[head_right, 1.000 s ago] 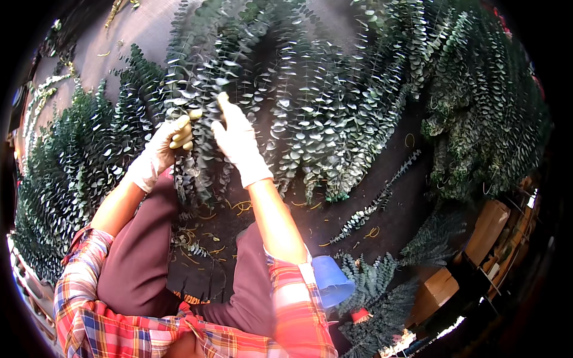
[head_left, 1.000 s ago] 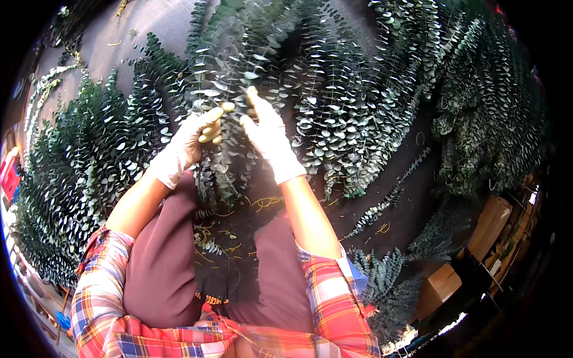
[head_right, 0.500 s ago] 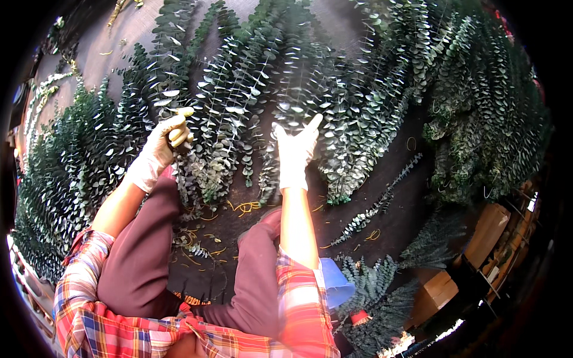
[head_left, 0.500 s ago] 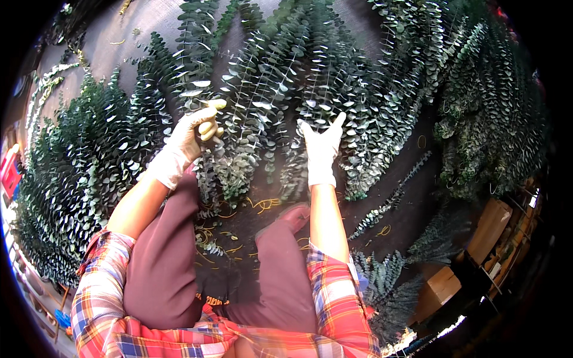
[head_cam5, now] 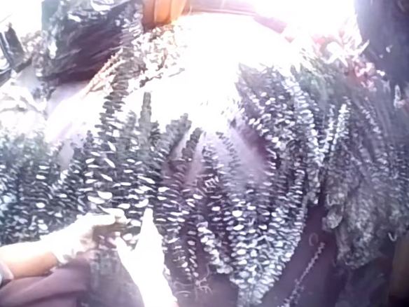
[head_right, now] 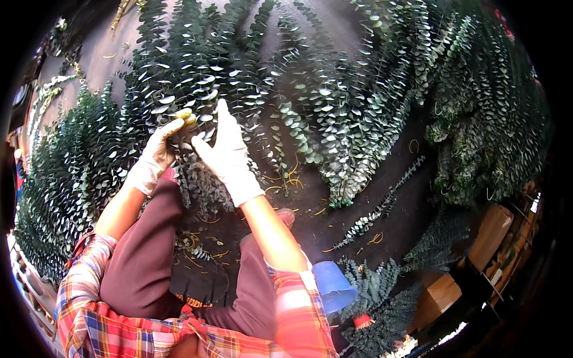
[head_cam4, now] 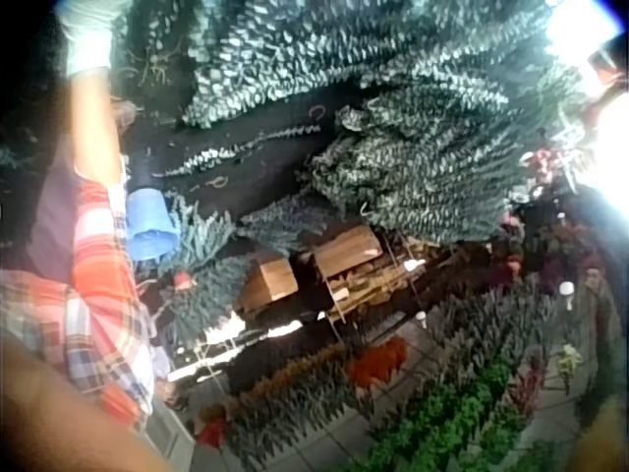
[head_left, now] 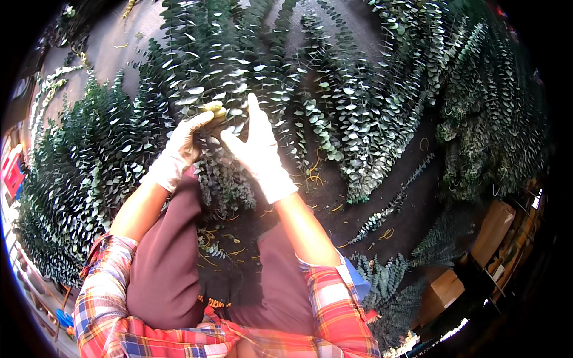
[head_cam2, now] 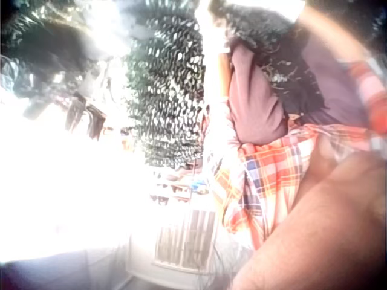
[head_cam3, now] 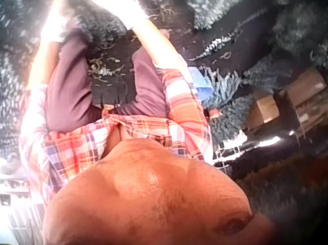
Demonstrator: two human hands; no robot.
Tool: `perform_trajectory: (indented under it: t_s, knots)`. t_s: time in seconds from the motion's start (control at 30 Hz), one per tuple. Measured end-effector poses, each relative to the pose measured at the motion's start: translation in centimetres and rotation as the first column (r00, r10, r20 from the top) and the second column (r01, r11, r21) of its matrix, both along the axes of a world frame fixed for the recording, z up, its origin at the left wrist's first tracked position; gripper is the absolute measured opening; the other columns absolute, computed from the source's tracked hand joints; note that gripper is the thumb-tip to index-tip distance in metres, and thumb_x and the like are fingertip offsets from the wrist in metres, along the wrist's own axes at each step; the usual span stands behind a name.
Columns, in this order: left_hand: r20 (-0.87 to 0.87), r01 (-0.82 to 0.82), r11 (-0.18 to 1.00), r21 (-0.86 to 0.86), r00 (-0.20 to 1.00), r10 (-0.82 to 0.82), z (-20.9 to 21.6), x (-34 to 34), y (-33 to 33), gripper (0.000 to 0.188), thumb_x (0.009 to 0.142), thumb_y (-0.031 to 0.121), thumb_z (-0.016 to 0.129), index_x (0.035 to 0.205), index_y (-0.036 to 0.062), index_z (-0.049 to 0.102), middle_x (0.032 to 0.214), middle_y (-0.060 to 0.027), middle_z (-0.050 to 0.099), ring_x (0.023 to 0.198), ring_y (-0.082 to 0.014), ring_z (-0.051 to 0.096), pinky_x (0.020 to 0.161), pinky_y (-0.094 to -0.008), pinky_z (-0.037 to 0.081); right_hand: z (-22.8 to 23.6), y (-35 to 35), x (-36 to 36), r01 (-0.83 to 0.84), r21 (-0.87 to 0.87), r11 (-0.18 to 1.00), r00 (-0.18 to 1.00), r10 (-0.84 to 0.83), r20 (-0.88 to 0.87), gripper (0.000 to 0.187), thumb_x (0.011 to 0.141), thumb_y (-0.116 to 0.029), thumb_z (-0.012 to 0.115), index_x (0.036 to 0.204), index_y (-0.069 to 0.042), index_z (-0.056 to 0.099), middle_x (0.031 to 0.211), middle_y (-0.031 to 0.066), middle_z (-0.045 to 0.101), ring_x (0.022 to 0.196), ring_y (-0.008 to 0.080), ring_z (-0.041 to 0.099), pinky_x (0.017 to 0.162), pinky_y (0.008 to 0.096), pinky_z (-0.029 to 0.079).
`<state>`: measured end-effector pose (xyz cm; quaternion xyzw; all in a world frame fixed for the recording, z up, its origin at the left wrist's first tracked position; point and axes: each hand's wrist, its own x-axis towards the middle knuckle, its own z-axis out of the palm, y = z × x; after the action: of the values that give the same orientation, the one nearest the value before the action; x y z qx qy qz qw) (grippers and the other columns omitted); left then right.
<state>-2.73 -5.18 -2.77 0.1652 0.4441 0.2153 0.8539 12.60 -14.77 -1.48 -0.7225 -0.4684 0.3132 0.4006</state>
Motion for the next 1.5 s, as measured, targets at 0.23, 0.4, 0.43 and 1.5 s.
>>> perform_trajectory:
  t_s: [0.23,0.4,0.43,1.5]
  knots:
    - [0.029,-0.076,0.993,-0.086,0.996,0.079,1.3,-1.7,0.6,0.04,0.084,0.016,0.063,0.121,0.0057,0.055,0.115,-0.0082,0.062,0.101,-0.0188,0.061,0.086,-0.0337,0.05,1.1,1.0,2.1,0.041,-0.333,0.942,0.889,-0.187,-0.418,0.06,0.08,-0.02,0.067,0.133,-0.004,0.043,0.113,0.0122,0.062,0.078,0.0108,0.058,0.077,0.0273,0.048]
    - [0.266,0.053,0.996,-0.073,0.964,-0.031,5.1,0.2,-0.1,0.039,0.086,0.018,0.06,0.122,0.004,0.053,0.127,-0.0136,0.054,0.119,-0.0287,0.051,0.099,-0.0444,0.042,0.9,1.3,2.1,-0.02,-0.305,0.952,0.668,-0.215,-0.713,0.051,0.08,-0.01,0.066,0.127,0.0,0.049,0.105,0.0074,0.062,0.087,0.01,0.058,0.077,0.022,0.047]
    - [0.253,0.054,0.996,-0.076,0.967,-0.034,5.1,0.7,-0.4,0.039,0.087,0.018,0.06,0.123,0.0041,0.053,0.129,-0.0135,0.053,0.121,-0.0287,0.049,0.1,-0.045,0.041,1.7,1.3,2.1,0.009,-0.312,0.95,0.607,-0.253,-0.753,0.05,0.081,-0.007,0.065,0.127,0.001,0.049,0.102,0.0052,0.061,0.089,0.0099,0.057,0.078,0.0225,0.047]
    - [0.138,0.044,0.999,0.02,0.989,-0.046,4.1,-0.7,-0.6,0.037,0.089,0.02,0.059,0.118,-0.0024,0.054,0.058,0.0053,0.042,0.06,-0.0071,0.048,0.082,-0.0331,0.051,-1.0,-7.4,15.6,0.527,0.167,0.833,0.706,-0.539,0.459,0.076,0.069,-0.001,0.074,0.134,0.003,0.035,0.134,0.0184,0.041,0.126,0.0282,0.038,0.109,0.0375,0.027]
